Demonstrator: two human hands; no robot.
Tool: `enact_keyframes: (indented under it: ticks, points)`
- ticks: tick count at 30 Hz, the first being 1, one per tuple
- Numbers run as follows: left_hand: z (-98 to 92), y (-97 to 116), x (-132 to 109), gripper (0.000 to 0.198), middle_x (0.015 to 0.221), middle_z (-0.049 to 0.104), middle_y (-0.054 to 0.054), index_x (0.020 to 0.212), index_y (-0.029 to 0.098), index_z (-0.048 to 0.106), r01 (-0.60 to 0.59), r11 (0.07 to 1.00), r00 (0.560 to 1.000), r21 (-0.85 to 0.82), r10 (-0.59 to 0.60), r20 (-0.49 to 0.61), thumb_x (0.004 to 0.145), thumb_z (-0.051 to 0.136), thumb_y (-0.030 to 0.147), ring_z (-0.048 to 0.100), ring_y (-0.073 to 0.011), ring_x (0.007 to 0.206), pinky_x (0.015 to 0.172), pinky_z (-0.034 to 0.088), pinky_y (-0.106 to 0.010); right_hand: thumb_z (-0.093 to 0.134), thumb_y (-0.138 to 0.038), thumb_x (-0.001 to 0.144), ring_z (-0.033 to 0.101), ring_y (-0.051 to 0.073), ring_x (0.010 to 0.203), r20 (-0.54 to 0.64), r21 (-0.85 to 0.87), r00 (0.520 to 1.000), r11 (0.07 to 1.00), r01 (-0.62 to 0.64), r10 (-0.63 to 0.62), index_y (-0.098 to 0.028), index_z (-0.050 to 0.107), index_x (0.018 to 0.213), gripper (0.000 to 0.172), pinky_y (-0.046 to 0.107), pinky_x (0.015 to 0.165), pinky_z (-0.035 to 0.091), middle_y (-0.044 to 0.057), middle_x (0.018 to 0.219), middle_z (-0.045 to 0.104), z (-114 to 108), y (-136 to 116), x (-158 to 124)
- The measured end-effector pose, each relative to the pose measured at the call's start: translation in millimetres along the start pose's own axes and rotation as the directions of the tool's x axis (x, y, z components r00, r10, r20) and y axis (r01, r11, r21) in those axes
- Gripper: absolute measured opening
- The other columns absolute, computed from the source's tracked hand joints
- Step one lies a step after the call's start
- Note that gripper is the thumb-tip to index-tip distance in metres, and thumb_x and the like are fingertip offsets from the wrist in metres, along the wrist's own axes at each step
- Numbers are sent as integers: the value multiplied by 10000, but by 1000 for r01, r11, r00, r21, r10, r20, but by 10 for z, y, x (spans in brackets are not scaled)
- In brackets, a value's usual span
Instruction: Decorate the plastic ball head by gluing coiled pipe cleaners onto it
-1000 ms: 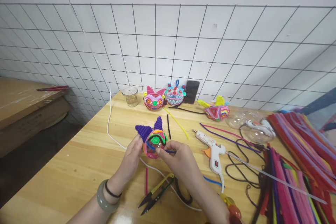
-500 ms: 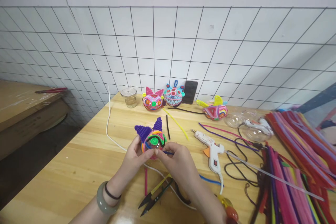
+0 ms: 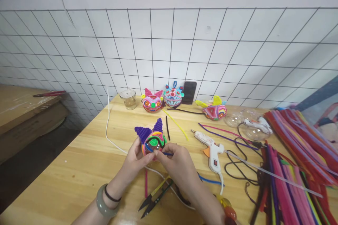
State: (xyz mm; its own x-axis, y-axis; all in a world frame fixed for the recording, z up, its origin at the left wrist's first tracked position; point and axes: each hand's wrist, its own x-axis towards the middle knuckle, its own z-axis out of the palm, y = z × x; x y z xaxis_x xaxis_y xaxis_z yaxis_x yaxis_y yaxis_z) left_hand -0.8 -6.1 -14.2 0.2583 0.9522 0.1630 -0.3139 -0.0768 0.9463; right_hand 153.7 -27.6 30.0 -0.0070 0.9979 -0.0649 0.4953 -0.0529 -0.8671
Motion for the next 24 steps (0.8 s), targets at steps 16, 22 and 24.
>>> enact_keyframes:
  ticks: [16,22,24]
  points:
    - [-21,-40,20,441,1137,664,-93,1146,179,570,-19,1000,998,19,20,-65,739,710,278,599,-258,1078,956,448,-383,592,-397,797,623,184,627,-12,30,1000,999,19,-19,-177,669,676,263,254,564,425,29,661,700,62,60,-17]
    - [-18,-20,34,430,1111,676,-102,1117,166,594,-26,999,998,30,27,-55,723,718,284,607,-273,1065,951,455,-399,584,-386,809,629,185,640,-2,31,1000,999,27,-27,-176,680,697,256,254,573,442,31,684,716,36,40,-53]
    - [-19,-15,36,414,1116,677,-100,1110,168,597,-31,999,998,30,32,-47,728,714,278,606,-269,1069,951,455,-394,585,-374,814,630,182,639,8,19,999,999,48,-48,-179,683,700,246,250,572,442,26,683,715,15,32,-65]
